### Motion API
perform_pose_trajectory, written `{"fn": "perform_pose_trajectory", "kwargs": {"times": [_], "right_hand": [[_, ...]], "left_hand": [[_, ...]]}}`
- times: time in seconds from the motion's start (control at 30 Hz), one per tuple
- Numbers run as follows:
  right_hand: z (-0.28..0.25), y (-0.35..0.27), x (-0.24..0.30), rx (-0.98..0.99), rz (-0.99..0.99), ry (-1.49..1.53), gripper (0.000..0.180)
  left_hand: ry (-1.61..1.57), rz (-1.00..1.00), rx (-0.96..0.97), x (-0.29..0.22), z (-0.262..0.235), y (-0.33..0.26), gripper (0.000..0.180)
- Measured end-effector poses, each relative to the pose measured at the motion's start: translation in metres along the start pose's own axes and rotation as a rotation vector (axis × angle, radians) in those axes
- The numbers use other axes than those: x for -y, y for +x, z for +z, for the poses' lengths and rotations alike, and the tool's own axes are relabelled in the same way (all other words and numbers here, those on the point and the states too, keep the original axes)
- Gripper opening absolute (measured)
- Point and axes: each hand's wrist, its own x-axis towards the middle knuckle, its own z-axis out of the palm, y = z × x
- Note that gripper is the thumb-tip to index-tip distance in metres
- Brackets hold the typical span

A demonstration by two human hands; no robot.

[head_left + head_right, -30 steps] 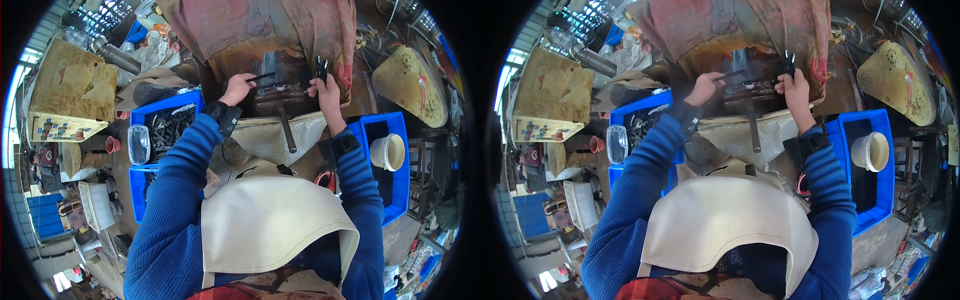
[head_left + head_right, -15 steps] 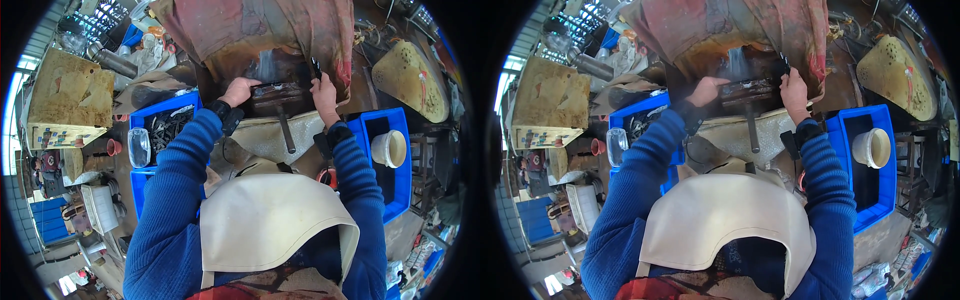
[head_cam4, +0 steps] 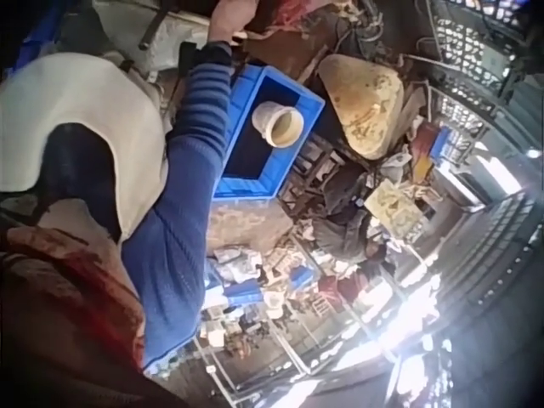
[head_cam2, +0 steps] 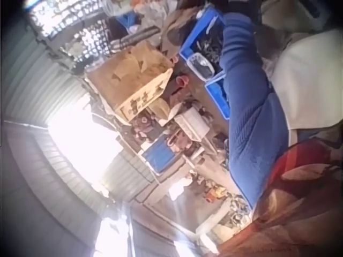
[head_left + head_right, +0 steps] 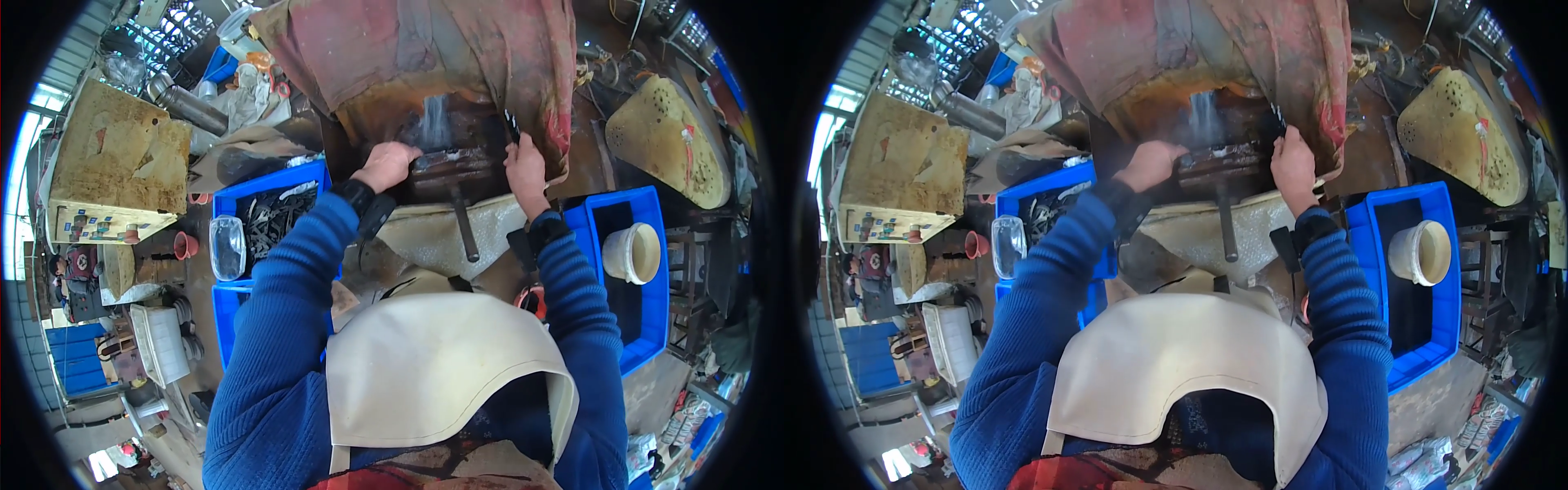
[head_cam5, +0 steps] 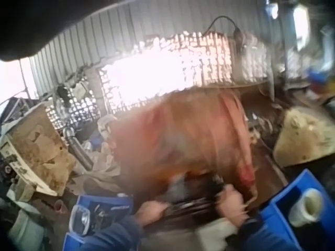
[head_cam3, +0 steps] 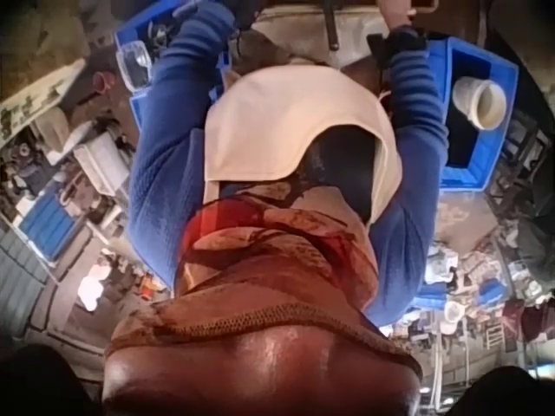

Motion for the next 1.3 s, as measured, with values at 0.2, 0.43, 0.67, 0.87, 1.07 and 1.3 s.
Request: {"fn": "perform_pose_trajectory", "kwargs": {"times": [0.2, 0.43, 0.67, 0.87, 1.07, 1.3], "right_hand": [[0.008, -0.011, -0.004, -0.096, -0.121, 0.056, 0.013], [-0.006, -0.023, -0.002, -0.004, -0.076, 0.032, 0.019], [-0.001, -0.016, -0.004, -0.012, -0.050, 0.042, 0.016], [-0.010, -0.018, 0.009, -0.009, 0.006, 0.114, 0.014], [0.000, -0.014, -0.008, 0.013, -0.028, -0.003, 0.014], [-0.006, -0.017, 0.005, -0.021, -0.079, -0.108, 0.014]], "left_hand": [[0.020, 0.010, -0.328, -0.034, -0.027, -0.032, 0.010], [-0.116, 0.635, -0.268, -0.144, -0.049, -0.053, 0.023], [-0.093, 0.662, -0.042, -0.137, -0.038, -0.047, 0.023], [-0.113, 0.573, -0.227, -0.122, -0.055, -0.037, 0.023], [-0.322, 0.056, -0.578, -0.101, -0.093, 0.011, 0.033], [-0.452, -0.273, -0.560, -0.047, -0.119, 0.079, 0.038]]}}
